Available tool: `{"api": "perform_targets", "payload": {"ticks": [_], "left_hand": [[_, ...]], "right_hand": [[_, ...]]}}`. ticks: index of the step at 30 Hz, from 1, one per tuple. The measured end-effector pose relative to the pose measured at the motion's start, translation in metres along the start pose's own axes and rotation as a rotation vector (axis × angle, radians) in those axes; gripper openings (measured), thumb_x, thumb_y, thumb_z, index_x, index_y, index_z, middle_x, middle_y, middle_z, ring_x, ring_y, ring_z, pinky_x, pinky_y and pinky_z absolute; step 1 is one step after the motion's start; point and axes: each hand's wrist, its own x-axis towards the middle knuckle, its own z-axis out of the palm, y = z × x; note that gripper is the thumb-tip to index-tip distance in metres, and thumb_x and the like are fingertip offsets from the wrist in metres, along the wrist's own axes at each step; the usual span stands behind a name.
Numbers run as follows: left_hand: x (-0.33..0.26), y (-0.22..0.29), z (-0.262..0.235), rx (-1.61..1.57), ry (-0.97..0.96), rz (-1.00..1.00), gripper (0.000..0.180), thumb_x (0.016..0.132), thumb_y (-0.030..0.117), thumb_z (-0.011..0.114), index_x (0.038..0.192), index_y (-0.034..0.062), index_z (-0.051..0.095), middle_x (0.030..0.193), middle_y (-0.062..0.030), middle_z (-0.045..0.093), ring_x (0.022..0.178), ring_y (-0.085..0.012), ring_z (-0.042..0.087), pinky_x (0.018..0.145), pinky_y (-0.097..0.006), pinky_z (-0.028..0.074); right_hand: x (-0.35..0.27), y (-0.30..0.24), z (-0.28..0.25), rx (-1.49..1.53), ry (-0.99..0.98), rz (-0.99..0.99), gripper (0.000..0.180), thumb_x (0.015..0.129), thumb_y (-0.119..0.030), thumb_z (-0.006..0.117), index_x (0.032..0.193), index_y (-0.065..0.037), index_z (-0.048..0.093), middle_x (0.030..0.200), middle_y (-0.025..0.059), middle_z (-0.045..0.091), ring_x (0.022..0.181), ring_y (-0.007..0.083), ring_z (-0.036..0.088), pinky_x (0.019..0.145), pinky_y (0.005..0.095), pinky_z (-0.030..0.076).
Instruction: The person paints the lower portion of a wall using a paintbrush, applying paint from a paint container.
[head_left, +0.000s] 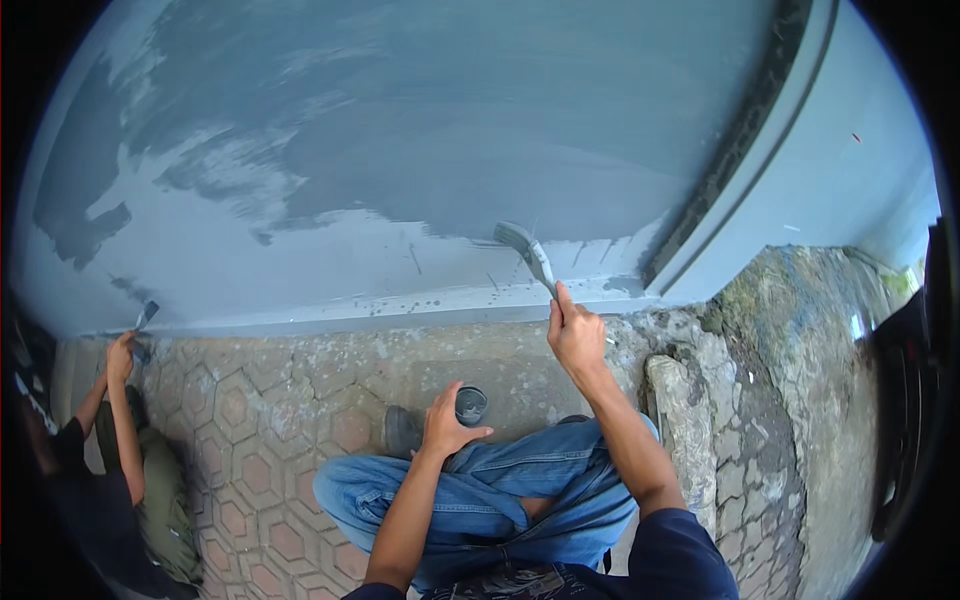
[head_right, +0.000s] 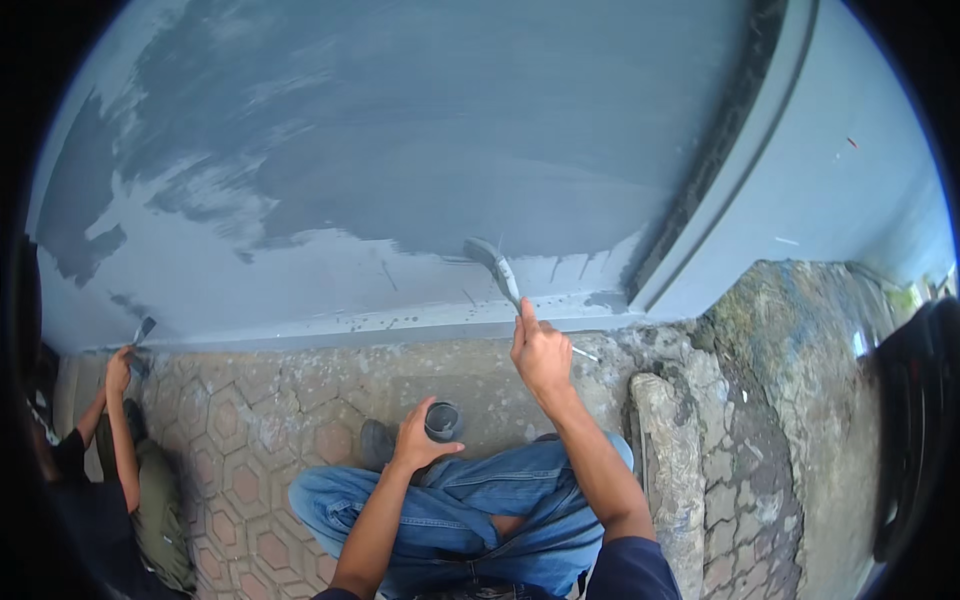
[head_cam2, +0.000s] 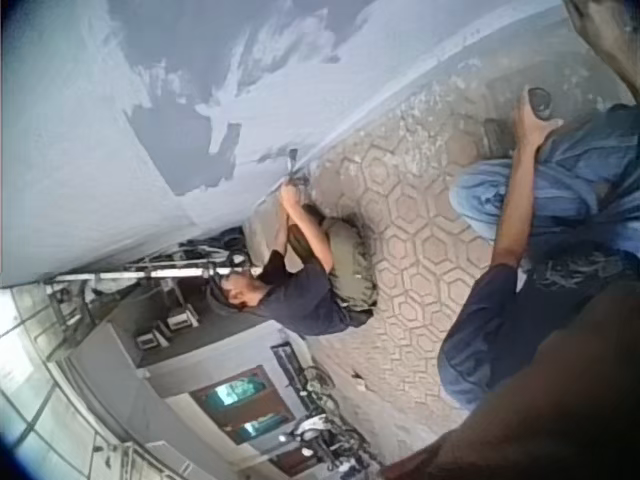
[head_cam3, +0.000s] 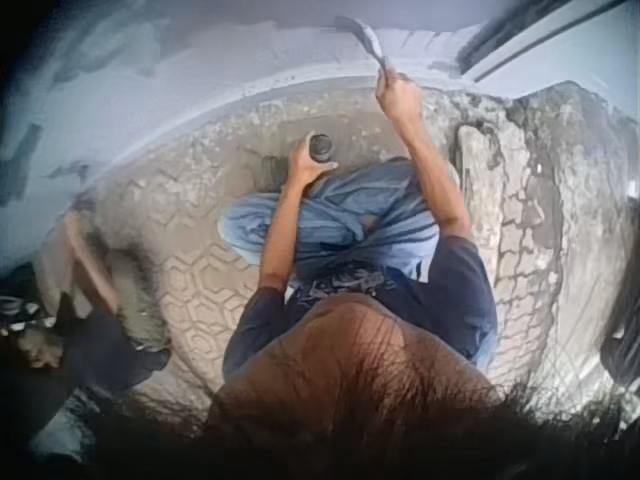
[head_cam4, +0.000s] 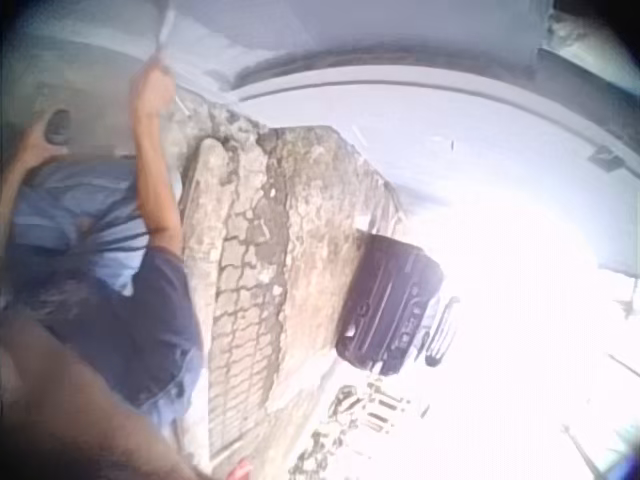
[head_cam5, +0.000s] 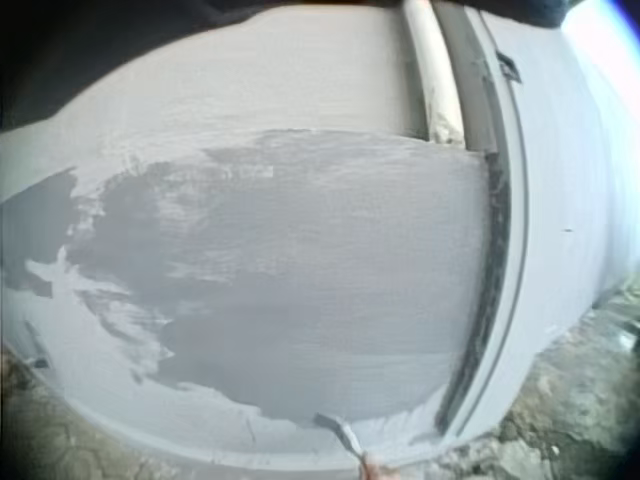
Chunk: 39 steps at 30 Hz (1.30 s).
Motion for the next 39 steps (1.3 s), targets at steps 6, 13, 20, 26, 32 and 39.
{"api": "perform_targets", "payload": {"ticks": [6, 13, 20, 26, 32, 39], "left_hand": [[0.016, 0.018, 0.019, -0.074, 0.097, 0.031, 0.107, 0.051, 0.042, 0.092, 0.138, 0.0019, 0.043, 0.140, -0.0214, 0.048, 0.128, -0.0376, 0.048, 0.105, -0.046, 0.039], [0.012, 0.021, 0.013, -0.042, 0.125, 0.025, 0.108, 0.050, 0.040, 0.093, 0.137, 0.0009, 0.044, 0.139, -0.0224, 0.049, 0.128, -0.0383, 0.048, 0.105, -0.045, 0.040], [0.009, 0.017, 0.013, -0.018, 0.124, 0.040, 0.108, 0.050, 0.042, 0.093, 0.136, -0.0024, 0.044, 0.137, -0.0240, 0.050, 0.127, -0.0379, 0.049, 0.106, -0.045, 0.040], [0.010, 0.015, 0.015, -0.059, 0.118, 0.010, 0.109, 0.049, 0.040, 0.094, 0.137, -0.0011, 0.044, 0.135, -0.0236, 0.052, 0.127, -0.0359, 0.050, 0.106, -0.044, 0.040], [0.009, 0.017, 0.015, -0.089, 0.106, 0.020, 0.109, 0.051, 0.041, 0.093, 0.138, -0.0001, 0.043, 0.137, -0.0234, 0.051, 0.128, -0.0373, 0.048, 0.106, -0.045, 0.039], [0.011, 0.009, 0.014, -0.083, 0.119, 0.003, 0.106, 0.052, 0.036, 0.093, 0.139, 0.0022, 0.043, 0.137, -0.0221, 0.051, 0.127, -0.0371, 0.049, 0.106, -0.044, 0.040]], "right_hand": [[0.030, 0.141, -0.071, -0.373, 0.282, 0.158, 0.031, 0.091, -0.019, 0.060, 0.119, -0.007, 0.065, 0.062, 0.0172, 0.062, 0.049, 0.0352, 0.062, 0.046, 0.0474, 0.048], [0.018, 0.120, -0.039, -0.311, 0.171, 0.407, 0.034, 0.092, -0.016, 0.058, 0.122, -0.001, 0.061, 0.058, 0.0170, 0.062, 0.047, 0.0348, 0.062, 0.044, 0.0466, 0.048], [-0.003, -0.031, 0.022, -0.030, -0.198, 0.177, 0.053, 0.086, -0.009, 0.053, 0.137, 0.005, 0.046, 0.078, 0.0252, 0.065, 0.064, 0.0408, 0.067, 0.059, 0.0501, 0.054], [-0.016, -0.042, 0.029, 0.053, -0.295, -0.053, 0.054, 0.086, -0.011, 0.053, 0.138, 0.000, 0.047, 0.078, 0.0239, 0.066, 0.062, 0.0408, 0.066, 0.059, 0.0500, 0.054], [0.023, 0.106, -0.033, -0.246, 0.051, 0.024, 0.037, 0.093, -0.022, 0.056, 0.129, -0.012, 0.058, 0.062, 0.0170, 0.062, 0.047, 0.0340, 0.062, 0.042, 0.0469, 0.048], [0.042, 0.165, -0.107, -0.408, 0.246, 0.312, 0.032, 0.093, -0.023, 0.056, 0.121, -0.011, 0.065, 0.064, 0.0189, 0.065, 0.056, 0.0390, 0.065, 0.052, 0.0501, 0.051]]}}
